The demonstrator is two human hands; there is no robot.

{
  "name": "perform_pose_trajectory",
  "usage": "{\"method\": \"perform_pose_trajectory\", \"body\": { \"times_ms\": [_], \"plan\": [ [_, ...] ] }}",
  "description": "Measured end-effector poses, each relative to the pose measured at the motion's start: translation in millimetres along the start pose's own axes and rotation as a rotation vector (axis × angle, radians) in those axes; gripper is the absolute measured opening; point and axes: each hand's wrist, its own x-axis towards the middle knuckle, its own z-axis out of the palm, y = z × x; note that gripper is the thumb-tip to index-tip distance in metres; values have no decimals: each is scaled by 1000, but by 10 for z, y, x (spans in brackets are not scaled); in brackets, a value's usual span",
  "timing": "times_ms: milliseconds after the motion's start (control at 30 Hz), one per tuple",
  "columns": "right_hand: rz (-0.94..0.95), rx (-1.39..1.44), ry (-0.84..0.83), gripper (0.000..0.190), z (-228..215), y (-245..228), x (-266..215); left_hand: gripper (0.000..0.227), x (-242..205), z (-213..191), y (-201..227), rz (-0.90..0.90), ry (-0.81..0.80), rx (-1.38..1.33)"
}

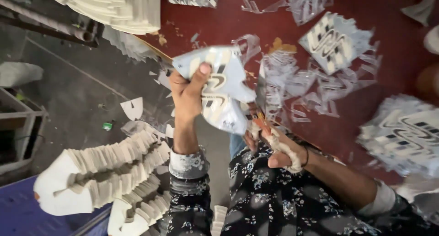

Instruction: The person uses shears to trim the edges of small, clear plastic bags containing white items. They repeatedly pick up stacks of these bags, cut the excess plastic, and place the trimmed bags onto a pile on the table.

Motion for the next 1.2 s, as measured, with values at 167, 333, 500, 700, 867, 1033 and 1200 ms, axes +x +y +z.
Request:
{"method": "perform_pose_trajectory", "body": {
  "times_ms": [167,333,500,700,867,1033,1200],
  "plan": [
    [-176,20,119,88,35,220,601,20,202,-444,-9,-149,-47,-50],
    [-572,-454,282,78,-335,650,1032,20,657,-631,37,-176,-173,2],
    [-97,132,498,94,-201,605,1090,21,1133,-653,41,-214,-324,-21],
    [-151,-315,538,113,-362,672,1237,22,1471,-423,-6,-310,-503,-26],
    [-296,-185,711,84,-226,424,1495,23,1567,-326,-141,-307,-584,-8],
    [-408,-310,721,71,-665,731,1647,25,1865,-249,-285,-276,-605,40],
    [-478,19,796,44,-1057,1087,1672,24,2025,-112,-426,-279,-662,66]
  ]
}}
